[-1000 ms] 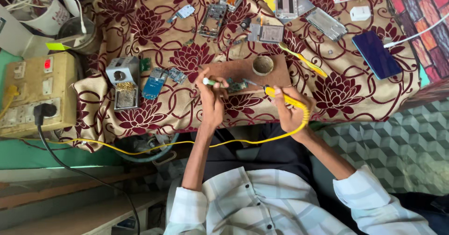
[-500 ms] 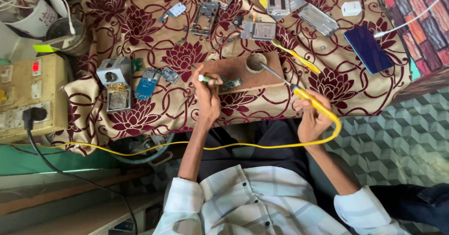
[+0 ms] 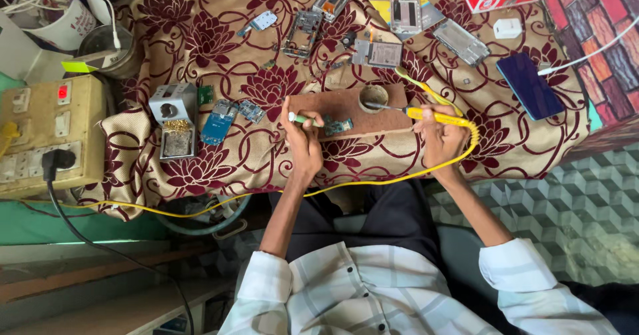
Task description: The person uses a soldering iron and solder wire to solder components on a small blue circuit board. They repeatedly apply solder to various points on the board while holding it steady with their other hand.
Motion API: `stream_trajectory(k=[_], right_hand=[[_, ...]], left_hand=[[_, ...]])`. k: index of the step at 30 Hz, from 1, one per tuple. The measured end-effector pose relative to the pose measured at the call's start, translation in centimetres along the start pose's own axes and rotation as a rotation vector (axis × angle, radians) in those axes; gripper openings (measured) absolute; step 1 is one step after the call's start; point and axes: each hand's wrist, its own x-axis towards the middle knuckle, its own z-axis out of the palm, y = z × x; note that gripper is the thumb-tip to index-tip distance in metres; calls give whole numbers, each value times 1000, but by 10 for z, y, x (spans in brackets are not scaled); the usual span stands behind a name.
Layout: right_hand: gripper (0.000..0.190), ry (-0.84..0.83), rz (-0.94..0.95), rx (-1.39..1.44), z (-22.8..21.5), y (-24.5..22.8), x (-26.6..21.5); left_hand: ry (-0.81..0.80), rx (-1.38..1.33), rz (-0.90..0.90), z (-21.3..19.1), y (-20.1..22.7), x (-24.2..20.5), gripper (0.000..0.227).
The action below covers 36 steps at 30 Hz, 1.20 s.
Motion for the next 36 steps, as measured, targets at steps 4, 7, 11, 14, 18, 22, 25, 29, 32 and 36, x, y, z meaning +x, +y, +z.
stream_trajectory(k=[4,7,11,14,18,22,25,29,32,36], right_hand=[[19,-24,-50,62,2,0,1],[21,11,-64,194,2,-2,-12],[23,27,-81,219,0,-6,-36],[21,75,1,184,-2,-2,-56],[29,86,141,548,-3,8,-76],[47,94,330,758,-6,13,-74],[55,80,438,766,-9,7,-61],[50,90,381,682,1,5,-60],[39,11,315,538,2,1,-73],[35,51,320,393,-16,-4,-93]], left_hand=[[8,-9,-15,-1,2,1,57],[4,-21,-73,-3,5,-3,57],[17,50,95,-3,5,-1,64],[10,39,6,-3,2,-6,59],[19,-21,-54,0,-1,-9,59],[53,-14,-61,1,0,-8,55],[37,16,22,0,3,-4,53],[49,23,-82,1,1,-11,53],[30,2,1,-3,-4,-4,51],[26,-30,-126,3,-4,-8,52]])
